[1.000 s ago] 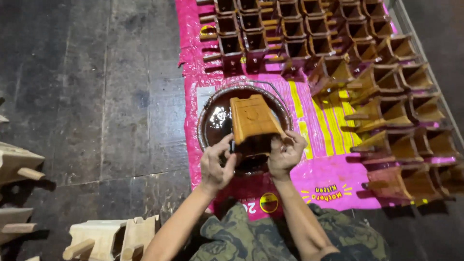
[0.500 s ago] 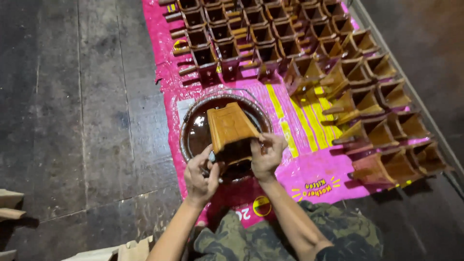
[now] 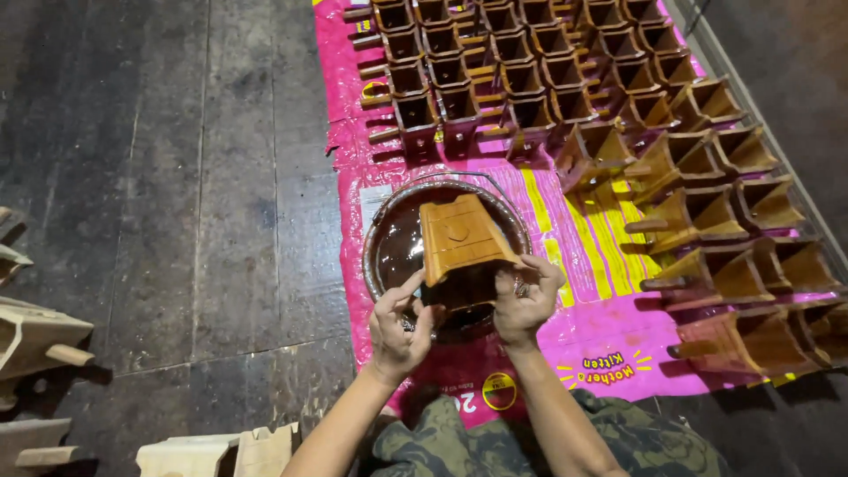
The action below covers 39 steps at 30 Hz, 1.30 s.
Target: Dipping wooden components into a bucket of stain and arranging them on a mat to dry.
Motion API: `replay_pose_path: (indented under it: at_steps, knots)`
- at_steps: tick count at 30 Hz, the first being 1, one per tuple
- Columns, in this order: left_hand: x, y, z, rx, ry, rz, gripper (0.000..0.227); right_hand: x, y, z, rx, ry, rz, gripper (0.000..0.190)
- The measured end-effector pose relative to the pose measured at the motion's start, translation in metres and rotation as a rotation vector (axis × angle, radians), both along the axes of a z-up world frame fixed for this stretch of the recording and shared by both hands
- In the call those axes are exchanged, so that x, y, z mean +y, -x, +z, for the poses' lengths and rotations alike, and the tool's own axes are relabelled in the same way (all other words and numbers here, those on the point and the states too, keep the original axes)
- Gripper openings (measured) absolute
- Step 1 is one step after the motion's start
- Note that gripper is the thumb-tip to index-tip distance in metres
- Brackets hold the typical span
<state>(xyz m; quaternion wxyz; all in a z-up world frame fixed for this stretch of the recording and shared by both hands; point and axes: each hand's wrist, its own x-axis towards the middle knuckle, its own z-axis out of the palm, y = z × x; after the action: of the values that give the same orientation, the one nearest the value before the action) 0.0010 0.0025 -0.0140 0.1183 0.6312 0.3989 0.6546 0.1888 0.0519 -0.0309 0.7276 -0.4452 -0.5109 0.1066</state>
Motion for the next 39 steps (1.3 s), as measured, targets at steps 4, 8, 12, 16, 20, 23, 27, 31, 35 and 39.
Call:
replay_pose_path:
  at_steps: [4,8,12,16,20,23,27,31,35,39]
  knots:
    - [0.008,0.005,0.005,0.072,-0.039,0.032,0.035,0.013,-0.009,-0.019,-0.122,-0.047,-0.09,0.068]
    - [0.005,0.004,0.009,-0.136,0.227,-0.036,0.054,0.011,0.001,-0.011,-0.027,0.027,0.027,0.039]
    - [0.01,0.004,0.031,-0.293,0.38,-0.111,0.057,0.021,-0.002,-0.032,0.026,0.034,0.05,0.04]
    - [0.003,0.008,0.022,-0.276,0.407,-0.165,0.061,0.013,-0.001,-0.032,0.064,-0.002,0.013,0.051]
    - [0.002,0.008,0.012,-0.234,0.396,-0.16,0.055,0.013,-0.003,-0.046,0.052,-0.007,0.019,0.043]
    - [-0.007,0.006,0.007,-0.22,0.393,-0.147,0.051,0.003,0.0,-0.034,0.062,0.018,0.004,0.046]
    - [0.0,0.005,-0.002,-0.206,0.317,-0.097,0.049,0.01,-0.001,-0.029,0.055,0.001,0.002,0.043]
    - [-0.003,-0.001,-0.019,-0.143,0.268,-0.084,0.039,0.007,-0.003,-0.042,0.116,0.019,0.015,0.07]
    - [0.007,0.004,-0.017,-0.125,0.236,-0.036,0.041,0.012,0.004,-0.022,0.06,0.008,-0.009,0.049]
    - [-0.004,0.003,-0.015,-0.084,0.176,-0.057,0.035,0.0,-0.007,-0.038,0.107,0.046,0.012,0.053]
